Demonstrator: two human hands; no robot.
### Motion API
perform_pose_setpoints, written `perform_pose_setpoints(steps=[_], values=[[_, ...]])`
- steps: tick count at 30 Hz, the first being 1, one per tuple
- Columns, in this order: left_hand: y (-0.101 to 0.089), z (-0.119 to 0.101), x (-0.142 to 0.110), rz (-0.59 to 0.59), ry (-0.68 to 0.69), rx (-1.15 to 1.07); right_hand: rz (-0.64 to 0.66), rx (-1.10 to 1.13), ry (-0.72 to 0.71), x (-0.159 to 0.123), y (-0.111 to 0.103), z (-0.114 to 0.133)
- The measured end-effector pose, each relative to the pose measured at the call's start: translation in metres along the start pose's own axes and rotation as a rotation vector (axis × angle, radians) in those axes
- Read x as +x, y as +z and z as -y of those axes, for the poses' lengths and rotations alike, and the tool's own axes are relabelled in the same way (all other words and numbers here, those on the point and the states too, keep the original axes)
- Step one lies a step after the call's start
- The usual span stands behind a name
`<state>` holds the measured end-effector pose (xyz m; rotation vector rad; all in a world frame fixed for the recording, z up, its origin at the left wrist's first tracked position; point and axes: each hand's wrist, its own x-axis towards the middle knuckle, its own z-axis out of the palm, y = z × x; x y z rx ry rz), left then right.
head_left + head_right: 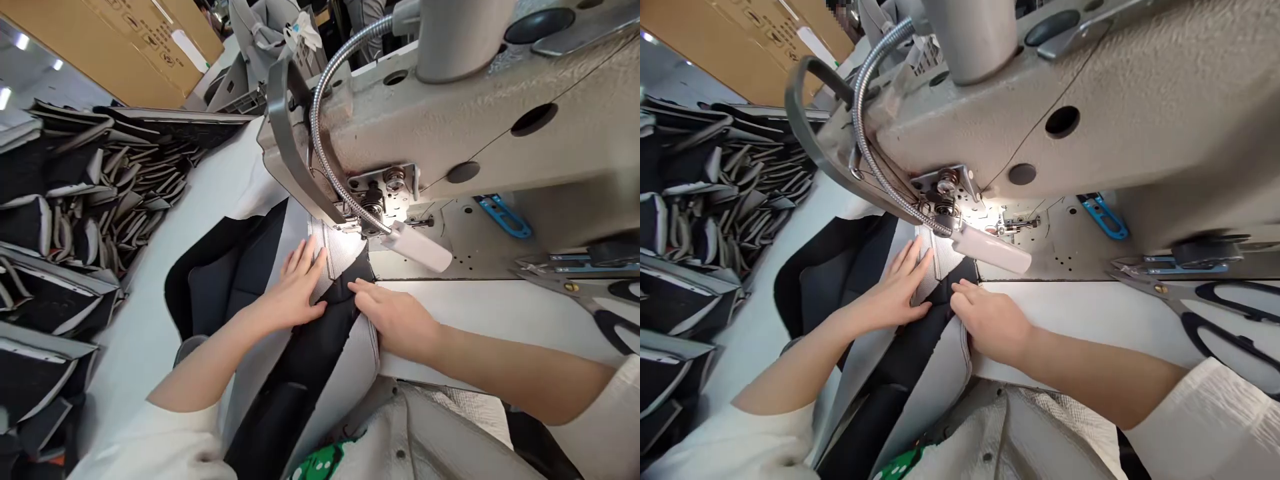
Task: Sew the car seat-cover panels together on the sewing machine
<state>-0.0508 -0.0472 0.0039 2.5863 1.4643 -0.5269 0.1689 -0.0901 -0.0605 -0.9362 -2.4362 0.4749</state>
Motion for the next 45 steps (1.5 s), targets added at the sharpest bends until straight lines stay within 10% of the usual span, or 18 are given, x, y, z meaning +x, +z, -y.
perform_pose_setpoints(steps=[10,18,28,45], values=[[0.003,-0.009,0.013,-0.214,0.05,0.396,-0.077,-0.568,-0.186,-0.008,0.01,0.005],[-0.018,-0.008,0.023,-0.312,0.178,0.402,-0.12,-0.595,-0.206,-0.005,0.011,0.004],[-0.034,-0.026,0.047,0.017,0.212,0.148,-0.106,-0.514,-0.161,-0.003,0.007,-0.007],[-0.005,-0.032,0.067,-0.271,0.249,0.231,-0.179,-0.567,-0.12,0.015,0.008,-0.026]])
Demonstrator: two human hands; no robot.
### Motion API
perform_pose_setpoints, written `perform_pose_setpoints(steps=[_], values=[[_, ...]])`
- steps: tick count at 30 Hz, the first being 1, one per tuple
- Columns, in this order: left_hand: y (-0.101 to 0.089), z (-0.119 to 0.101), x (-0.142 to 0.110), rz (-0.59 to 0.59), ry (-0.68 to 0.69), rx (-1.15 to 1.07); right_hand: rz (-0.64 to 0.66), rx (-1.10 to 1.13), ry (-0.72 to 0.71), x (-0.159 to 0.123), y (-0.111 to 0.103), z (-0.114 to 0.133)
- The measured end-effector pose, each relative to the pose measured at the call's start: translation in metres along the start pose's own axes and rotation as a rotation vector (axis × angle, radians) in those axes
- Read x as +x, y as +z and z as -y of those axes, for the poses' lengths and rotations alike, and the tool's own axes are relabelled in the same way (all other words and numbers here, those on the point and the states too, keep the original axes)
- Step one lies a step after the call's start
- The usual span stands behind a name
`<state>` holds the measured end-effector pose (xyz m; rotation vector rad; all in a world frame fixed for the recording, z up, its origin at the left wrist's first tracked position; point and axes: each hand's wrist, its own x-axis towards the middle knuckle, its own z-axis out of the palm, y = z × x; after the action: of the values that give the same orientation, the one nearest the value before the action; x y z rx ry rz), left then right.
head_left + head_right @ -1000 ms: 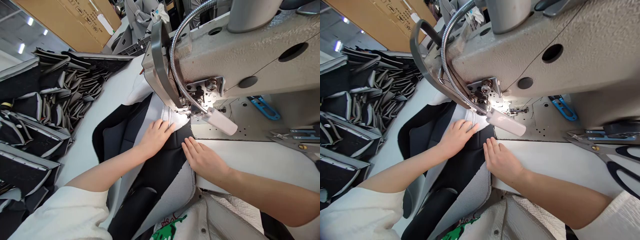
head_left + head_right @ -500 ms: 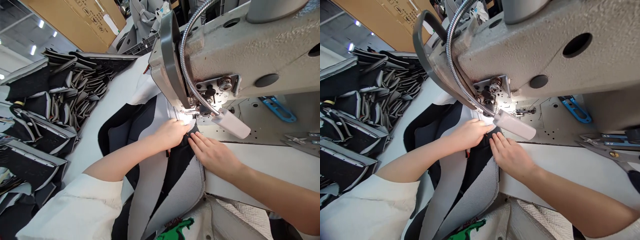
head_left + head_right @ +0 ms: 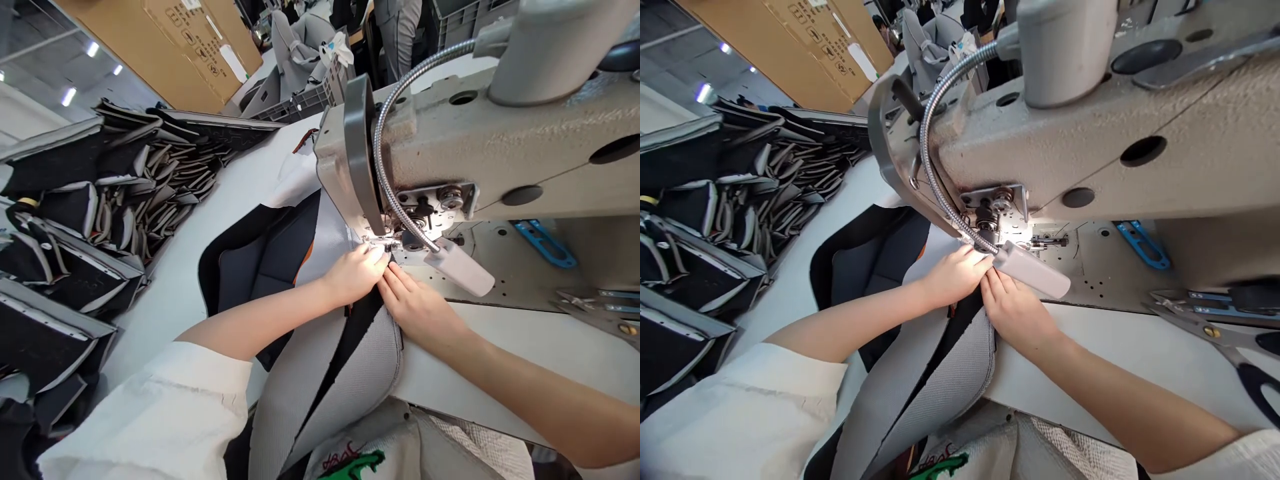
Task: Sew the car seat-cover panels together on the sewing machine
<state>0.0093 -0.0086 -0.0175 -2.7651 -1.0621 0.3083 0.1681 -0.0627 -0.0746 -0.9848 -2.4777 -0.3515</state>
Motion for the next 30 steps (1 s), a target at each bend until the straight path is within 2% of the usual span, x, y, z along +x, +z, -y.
perform_pose_setpoints(steps=[5,8,10,12,16,19,25,27,30], values=[[0.021,0.018,-0.003,-0.159,0.066,-0.033,-0.062,-0.113,-0.126,-0.002,-0.005,0.006],[0.026,0.039,0.003,-0.157,0.171,-0.046,-0.072,-0.172,-0.109,0.007,0.001,0.02],[0.021,0.046,0.003,-0.113,0.201,-0.01,-0.067,-0.183,-0.08,0.013,0.005,0.027],[0.009,0.043,-0.005,-0.09,0.165,0.064,-0.052,-0.164,-0.045,0.014,0.006,0.031],[-0.014,0.018,-0.036,-0.082,-0.067,0.233,-0.002,-0.117,-0.025,0.011,0.003,0.031],[-0.017,0.009,-0.049,-0.007,-0.137,0.241,0.01,-0.13,-0.014,0.009,0.002,0.031],[-0.01,0.032,-0.037,0.1,-0.102,0.131,0.03,-0.12,0.0,0.009,0.005,0.033],[-0.016,0.036,-0.03,0.121,-0.078,0.042,0.045,-0.103,0.011,0.009,0.005,0.033],[-0.029,0.026,-0.02,0.149,-0.054,-0.134,0.045,-0.1,0.012,0.011,0.005,0.035]])
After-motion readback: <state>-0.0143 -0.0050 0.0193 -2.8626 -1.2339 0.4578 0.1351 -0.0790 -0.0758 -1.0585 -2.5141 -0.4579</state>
